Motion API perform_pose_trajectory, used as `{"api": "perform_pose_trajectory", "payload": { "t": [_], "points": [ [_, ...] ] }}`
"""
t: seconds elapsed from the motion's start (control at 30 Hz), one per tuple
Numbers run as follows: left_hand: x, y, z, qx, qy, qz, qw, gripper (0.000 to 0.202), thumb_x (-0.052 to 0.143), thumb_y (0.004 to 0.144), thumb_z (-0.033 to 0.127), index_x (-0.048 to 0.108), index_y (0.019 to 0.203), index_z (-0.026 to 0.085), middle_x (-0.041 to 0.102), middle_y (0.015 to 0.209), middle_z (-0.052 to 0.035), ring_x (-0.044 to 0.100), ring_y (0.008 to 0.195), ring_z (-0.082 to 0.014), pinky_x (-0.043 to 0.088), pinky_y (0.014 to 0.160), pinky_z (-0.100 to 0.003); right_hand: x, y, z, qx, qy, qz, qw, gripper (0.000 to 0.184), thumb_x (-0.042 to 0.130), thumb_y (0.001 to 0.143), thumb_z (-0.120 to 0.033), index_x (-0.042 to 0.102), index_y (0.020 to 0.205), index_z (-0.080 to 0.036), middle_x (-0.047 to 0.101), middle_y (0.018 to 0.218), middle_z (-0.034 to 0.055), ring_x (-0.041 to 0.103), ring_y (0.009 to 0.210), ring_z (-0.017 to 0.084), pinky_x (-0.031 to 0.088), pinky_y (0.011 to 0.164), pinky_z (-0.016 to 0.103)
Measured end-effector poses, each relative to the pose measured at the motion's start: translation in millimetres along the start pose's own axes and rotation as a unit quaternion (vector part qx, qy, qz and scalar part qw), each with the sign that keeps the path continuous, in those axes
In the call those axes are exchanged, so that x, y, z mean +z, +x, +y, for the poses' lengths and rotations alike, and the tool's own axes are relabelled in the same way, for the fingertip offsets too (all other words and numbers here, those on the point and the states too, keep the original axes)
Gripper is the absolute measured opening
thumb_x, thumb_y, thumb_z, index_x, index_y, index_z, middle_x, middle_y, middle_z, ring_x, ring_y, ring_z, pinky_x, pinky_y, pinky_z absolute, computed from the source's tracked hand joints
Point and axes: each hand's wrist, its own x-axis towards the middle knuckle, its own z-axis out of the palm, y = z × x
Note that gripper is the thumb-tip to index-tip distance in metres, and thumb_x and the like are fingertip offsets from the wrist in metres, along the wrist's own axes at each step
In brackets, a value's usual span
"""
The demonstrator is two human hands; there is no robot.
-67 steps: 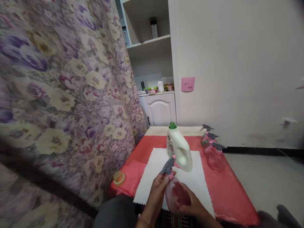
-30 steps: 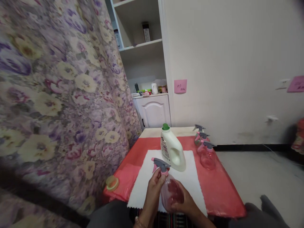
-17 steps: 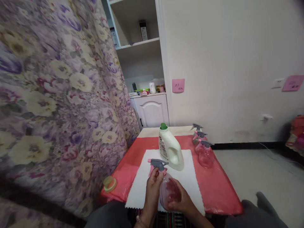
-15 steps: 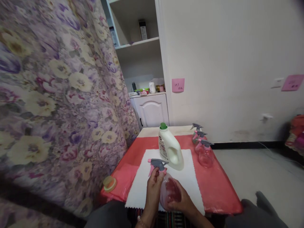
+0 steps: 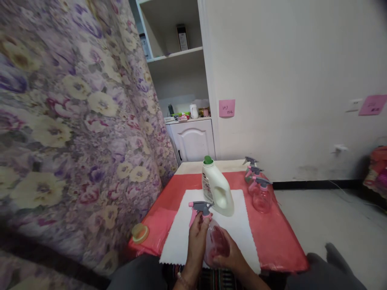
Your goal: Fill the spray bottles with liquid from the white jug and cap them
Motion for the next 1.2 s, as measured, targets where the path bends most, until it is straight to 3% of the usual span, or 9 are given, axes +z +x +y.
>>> {"api": "perform_pose_trajectory", "payload": {
  "t": [0.13,0.27,0.43,0.57,0.7,0.8,0.87,1.03,1.2],
  "points": [
    [1.4,-5.9,3.2,0.033,-0.004,-0.027,0.999,0.047,0.075,0.073,0.039,0.07,0.116,0.019,0.066,0.132,-0.0125,0.046,0.136,-0.0349,0.03,0.115,-0.044,-2.3,1.8,-6.1,0.005,0.041,-0.037,0.998,0.095,0.092,0.044,-0.05,0.053,0.128,-0.028,0.059,0.134,0.0117,0.054,0.124,0.036,0.049,0.095,0.049],
    [-4.0,-11.5,5.2,0.05,-0.001,-0.079,0.996,0.05,0.067,0.081,0.044,0.065,0.126,0.022,0.058,0.143,-0.0067,0.038,0.142,-0.0288,0.022,0.12,-0.039,3.0,-1.6,-32.4,0.024,0.081,-0.069,0.994,0.089,0.091,0.046,-0.047,0.057,0.126,-0.026,0.067,0.119,0.0087,0.062,0.111,0.033,0.051,0.09,0.045],
    [-11.2,-7.3,16.0,-0.009,-0.001,-0.136,0.991,0.047,0.055,0.088,0.052,0.07,0.119,0.021,0.069,0.129,-0.0085,0.05,0.132,-0.0316,0.03,0.114,-0.044,9.2,-9.9,-52.2,0.058,0.119,-0.12,0.984,0.085,0.088,0.051,-0.046,0.058,0.127,-0.022,0.069,0.111,0.0075,0.064,0.1,0.027,0.051,0.083,0.037],
    [-13.2,-2.0,25.4,-0.017,-0.061,-0.188,0.98,0.037,0.065,0.083,0.047,0.076,0.102,0.018,0.074,0.115,-0.0112,0.059,0.12,-0.032,0.039,0.105,-0.041,7.1,-10.6,-45.9,0.088,0.132,-0.138,0.978,0.083,0.089,0.049,-0.045,0.061,0.123,-0.02,0.069,0.105,0.0068,0.065,0.087,0.023,0.049,0.067,0.029],
    [-10.8,0.9,25.6,-0.033,-0.155,-0.191,0.969,0.034,0.078,0.073,0.036,0.072,0.1,0.017,0.076,0.092,-0.0078,0.068,0.096,-0.0259,0.047,0.089,-0.036,6.2,-4.7,-38.9,0.079,0.12,-0.141,0.98,0.085,0.091,0.047,-0.034,0.059,0.126,-0.022,0.069,0.1,0.0044,0.063,0.076,0.017,0.047,0.062,0.025],
    [-8.7,0.7,26.3,-0.036,-0.175,-0.172,0.969,0.031,0.083,0.068,0.03,0.069,0.094,0.019,0.072,0.086,-0.0028,0.067,0.085,-0.0203,0.047,0.08,-0.03,6.8,-0.8,-37.6,0.068,0.11,-0.131,0.983,0.077,0.091,0.043,-0.027,0.064,0.115,-0.021,0.069,0.095,0.0014,0.061,0.071,0.014,0.045,0.059,0.022],
    [-8.9,-0.8,28.6,-0.04,-0.175,-0.172,0.969,0.035,0.083,0.068,0.03,0.068,0.099,0.019,0.071,0.087,-0.0027,0.066,0.086,-0.02,0.047,0.079,-0.029,8.4,-0.6,-40.1,0.073,0.114,-0.126,0.983,0.073,0.091,0.042,-0.027,0.065,0.111,-0.021,0.068,0.092,0.0004,0.061,0.071,0.014,0.044,0.059,0.021],
    [-14.6,-4.3,33.7,-0.062,-0.179,-0.234,0.954,0.043,0.075,0.078,0.035,0.068,0.115,0.014,0.073,0.099,-0.0106,0.065,0.097,-0.0246,0.044,0.089,-0.034,13.9,-5.3,-50.7,0.081,0.107,-0.132,0.982,0.076,0.091,0.045,-0.028,0.064,0.116,-0.021,0.069,0.095,0.0008,0.061,0.076,0.015,0.045,0.063,0.023],
    [-15.5,-0.7,26.7,-0.033,-0.181,-0.161,0.97,0.034,0.081,0.072,0.031,0.07,0.101,0.017,0.073,0.09,-0.0057,0.067,0.084,-0.0189,0.047,0.081,-0.029,9.3,-4.9,-38.0,0.064,0.088,-0.136,0.985,0.084,0.092,0.045,-0.033,0.061,0.122,-0.025,0.069,0.106,0.0033,0.063,0.098,0.025,0.048,0.084,0.035]
  ]
}}
